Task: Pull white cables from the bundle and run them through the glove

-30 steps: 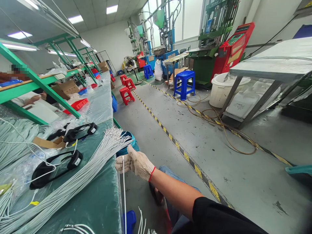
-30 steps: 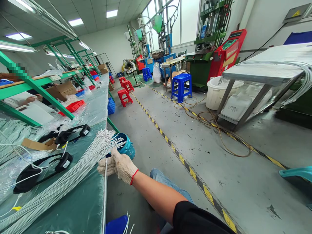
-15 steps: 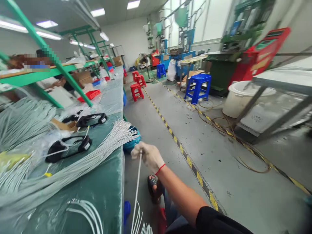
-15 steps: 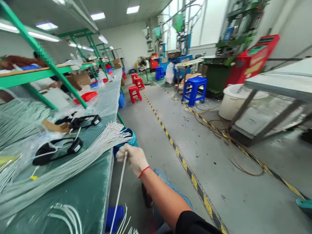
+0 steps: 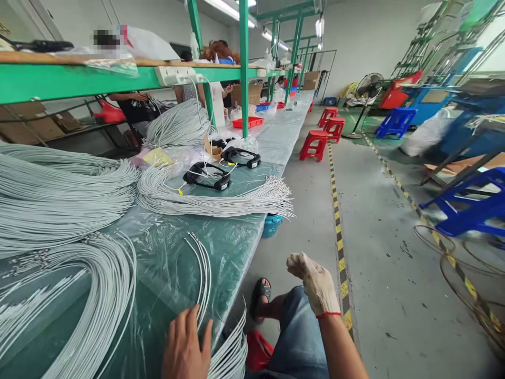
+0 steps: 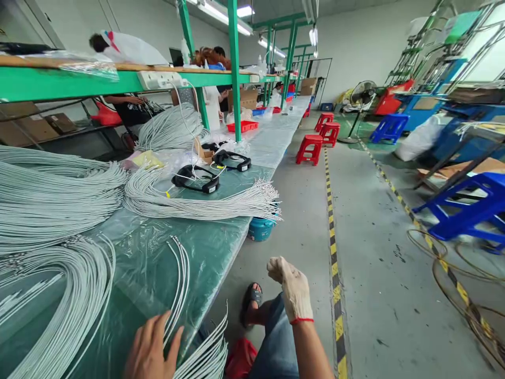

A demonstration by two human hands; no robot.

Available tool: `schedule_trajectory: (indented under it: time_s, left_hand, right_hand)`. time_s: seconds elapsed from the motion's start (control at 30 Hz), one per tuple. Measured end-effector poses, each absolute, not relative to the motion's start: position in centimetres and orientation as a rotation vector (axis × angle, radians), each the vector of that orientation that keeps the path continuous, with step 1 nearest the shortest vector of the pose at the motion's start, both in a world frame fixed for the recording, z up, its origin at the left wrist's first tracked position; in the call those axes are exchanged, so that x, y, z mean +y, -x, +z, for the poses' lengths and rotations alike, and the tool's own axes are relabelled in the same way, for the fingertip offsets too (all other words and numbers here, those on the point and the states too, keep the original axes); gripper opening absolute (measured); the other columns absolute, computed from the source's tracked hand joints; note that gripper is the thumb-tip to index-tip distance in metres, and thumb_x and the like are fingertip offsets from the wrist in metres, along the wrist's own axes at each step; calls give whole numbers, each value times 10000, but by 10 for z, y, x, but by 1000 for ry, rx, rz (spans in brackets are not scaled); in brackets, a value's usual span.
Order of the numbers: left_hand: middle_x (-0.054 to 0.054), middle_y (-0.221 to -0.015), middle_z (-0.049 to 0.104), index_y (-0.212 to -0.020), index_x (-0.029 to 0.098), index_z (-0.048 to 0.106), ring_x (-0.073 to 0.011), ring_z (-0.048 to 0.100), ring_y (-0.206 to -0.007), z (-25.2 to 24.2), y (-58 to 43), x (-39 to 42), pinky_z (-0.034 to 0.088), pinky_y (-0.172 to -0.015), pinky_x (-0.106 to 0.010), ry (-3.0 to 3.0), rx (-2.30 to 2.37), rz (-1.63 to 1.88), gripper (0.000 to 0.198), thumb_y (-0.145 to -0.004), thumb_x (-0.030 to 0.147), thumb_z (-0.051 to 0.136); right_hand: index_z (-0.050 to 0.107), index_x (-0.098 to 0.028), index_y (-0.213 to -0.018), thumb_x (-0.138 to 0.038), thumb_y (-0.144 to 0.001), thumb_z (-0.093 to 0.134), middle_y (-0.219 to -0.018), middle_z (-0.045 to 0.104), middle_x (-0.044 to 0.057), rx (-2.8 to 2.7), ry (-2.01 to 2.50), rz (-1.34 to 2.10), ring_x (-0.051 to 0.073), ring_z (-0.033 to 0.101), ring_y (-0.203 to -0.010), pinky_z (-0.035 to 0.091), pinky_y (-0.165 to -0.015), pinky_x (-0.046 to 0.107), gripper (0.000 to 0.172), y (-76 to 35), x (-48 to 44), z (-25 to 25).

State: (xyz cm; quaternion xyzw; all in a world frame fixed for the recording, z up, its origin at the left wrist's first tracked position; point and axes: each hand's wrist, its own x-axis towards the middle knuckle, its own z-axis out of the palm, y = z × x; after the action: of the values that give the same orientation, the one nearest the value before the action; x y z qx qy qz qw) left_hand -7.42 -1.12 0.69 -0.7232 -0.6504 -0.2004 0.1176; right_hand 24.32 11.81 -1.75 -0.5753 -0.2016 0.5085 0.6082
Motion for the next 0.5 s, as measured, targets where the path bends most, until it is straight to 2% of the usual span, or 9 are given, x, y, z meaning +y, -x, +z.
schedule_trajectory:
  time_s: [0.1,0.17,0.23,0.37,0.43,0.5]
  left_hand:
    - [-109,-907,731,-1083,148,674,-267,691,-850,3,89,-10,565,-761,-375,2116,-2140,-407,361,-1018,390,413]
    - [-87,-852,730,-898,215,672,-263,695,-867,2,91,-9,550,-803,-365,2181,-2287,-453,325,-998,390,417]
    - [-78,-840,731,-825,247,634,-254,707,-873,5,90,-6,543,-797,-341,2182,-2444,-559,317,-984,417,419]
    - [-79,-870,766,-970,239,633,-244,752,-857,22,91,2,547,-698,-283,2090,-2926,-909,387,-978,549,401]
    - [-68,-793,745,-881,242,650,-252,748,-881,32,92,5,547,-690,-260,2048,-3173,-1161,456,-913,669,492]
    - [-28,-664,662,-769,238,627,-214,701,-752,40,91,6,522,-631,-233,1967,-3296,-1415,542,-828,773,561]
  right_hand:
    - [798,-101,-900,-706,-601,882,-948,795,198,-523,1290,1223,303,779,-851,645,-815,428,679,-229,122,-17]
    - [801,-102,-893,-712,-591,887,-975,794,201,-573,1276,1254,305,776,-869,640,-835,432,686,-219,122,-12]
    - [800,-102,-874,-732,-600,868,-957,793,197,-631,1275,1279,304,770,-865,634,-837,432,691,-208,120,-5]
    - [796,-116,-831,-791,-685,753,-828,772,159,-837,1274,1348,284,737,-823,609,-812,401,691,-183,109,12]
    - [789,-128,-799,-789,-724,710,-770,748,129,-928,1253,1388,267,712,-800,589,-798,373,670,-169,101,20]
    - [775,-135,-762,-763,-752,698,-728,719,99,-977,1231,1415,243,680,-762,564,-769,338,633,-154,93,29]
